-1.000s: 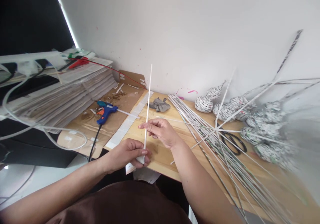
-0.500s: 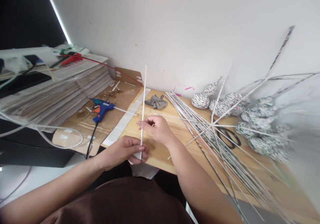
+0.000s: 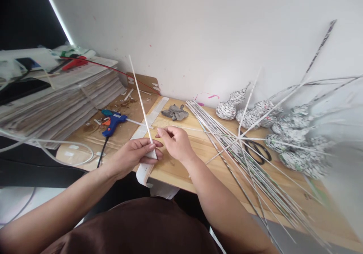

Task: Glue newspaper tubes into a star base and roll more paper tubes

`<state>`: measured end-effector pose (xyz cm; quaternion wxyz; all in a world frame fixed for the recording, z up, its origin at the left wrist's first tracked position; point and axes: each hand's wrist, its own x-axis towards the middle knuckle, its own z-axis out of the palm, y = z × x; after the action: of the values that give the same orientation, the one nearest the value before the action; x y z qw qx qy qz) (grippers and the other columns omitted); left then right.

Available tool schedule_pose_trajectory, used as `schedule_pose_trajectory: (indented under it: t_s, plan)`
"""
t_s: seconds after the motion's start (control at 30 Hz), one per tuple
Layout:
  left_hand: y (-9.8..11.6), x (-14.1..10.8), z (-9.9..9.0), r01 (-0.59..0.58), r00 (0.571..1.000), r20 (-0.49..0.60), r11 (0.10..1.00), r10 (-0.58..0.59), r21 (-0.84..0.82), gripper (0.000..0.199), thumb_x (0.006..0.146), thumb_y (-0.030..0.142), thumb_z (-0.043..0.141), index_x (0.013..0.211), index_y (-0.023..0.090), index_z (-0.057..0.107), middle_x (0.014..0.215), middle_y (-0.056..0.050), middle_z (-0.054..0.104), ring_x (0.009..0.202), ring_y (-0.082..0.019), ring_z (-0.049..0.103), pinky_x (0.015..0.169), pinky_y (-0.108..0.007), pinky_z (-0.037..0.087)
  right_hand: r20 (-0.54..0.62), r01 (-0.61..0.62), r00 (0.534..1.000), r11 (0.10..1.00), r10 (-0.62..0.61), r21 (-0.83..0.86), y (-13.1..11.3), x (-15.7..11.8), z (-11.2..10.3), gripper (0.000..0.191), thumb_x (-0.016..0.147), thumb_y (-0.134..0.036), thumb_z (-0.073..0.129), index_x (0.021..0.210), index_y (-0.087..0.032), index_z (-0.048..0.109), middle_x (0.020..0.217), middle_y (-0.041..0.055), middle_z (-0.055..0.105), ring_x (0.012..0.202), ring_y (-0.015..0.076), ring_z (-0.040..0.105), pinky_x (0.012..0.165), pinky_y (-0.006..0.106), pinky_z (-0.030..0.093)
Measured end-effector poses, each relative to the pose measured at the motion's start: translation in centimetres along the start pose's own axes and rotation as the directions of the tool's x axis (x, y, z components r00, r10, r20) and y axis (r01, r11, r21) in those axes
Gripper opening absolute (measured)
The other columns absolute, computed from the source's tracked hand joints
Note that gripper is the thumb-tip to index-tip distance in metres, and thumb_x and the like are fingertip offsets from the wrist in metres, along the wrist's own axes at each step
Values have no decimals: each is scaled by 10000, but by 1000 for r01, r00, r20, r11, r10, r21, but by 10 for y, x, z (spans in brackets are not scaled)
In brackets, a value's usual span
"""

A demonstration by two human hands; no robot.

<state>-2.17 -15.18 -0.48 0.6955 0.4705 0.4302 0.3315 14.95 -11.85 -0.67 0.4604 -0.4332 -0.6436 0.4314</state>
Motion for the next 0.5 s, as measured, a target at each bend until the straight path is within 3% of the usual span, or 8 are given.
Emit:
schedule_pose_trajectory:
  t_s: [0.1, 0.23, 0.5]
  plan:
    - [1, -1, -4, -3, 1000, 28, 1000, 2, 25, 325, 845, 406, 627, 1041, 148, 654, 865, -67, 712, 826, -152, 658, 766, -284, 550, 137, -73, 989, 991, 58, 110, -2, -1, 1, 342, 863, -487, 592, 813, -168, 705, 717, 19, 634, 665, 126, 556, 659, 263, 430]
    - [-5, -2, -2, 76, 985, 146, 992, -91, 101, 326, 845, 420, 620, 980, 127, 665, 850, -86, 718, 802, -164, 674, 752, -296, 555, 287, -212, 948, 948, 141, 236, -5, -1, -2, 342, 825, -496, 627, 880, -178, 739, 645, -12, 561, 565, 91, 451, 529, 233, 354]
    - [-12, -1, 6, 87, 990, 94, 984, -103, 158, 318, 801, 422, 653, 837, 106, 672, 838, -101, 722, 807, -184, 683, 789, -338, 562, 103, -199, 978, 959, 181, 201, -4, 0, 3, 349, 665, -478, 771, 644, -148, 661, 531, -43, 480, 496, 75, 370, 472, 233, 285]
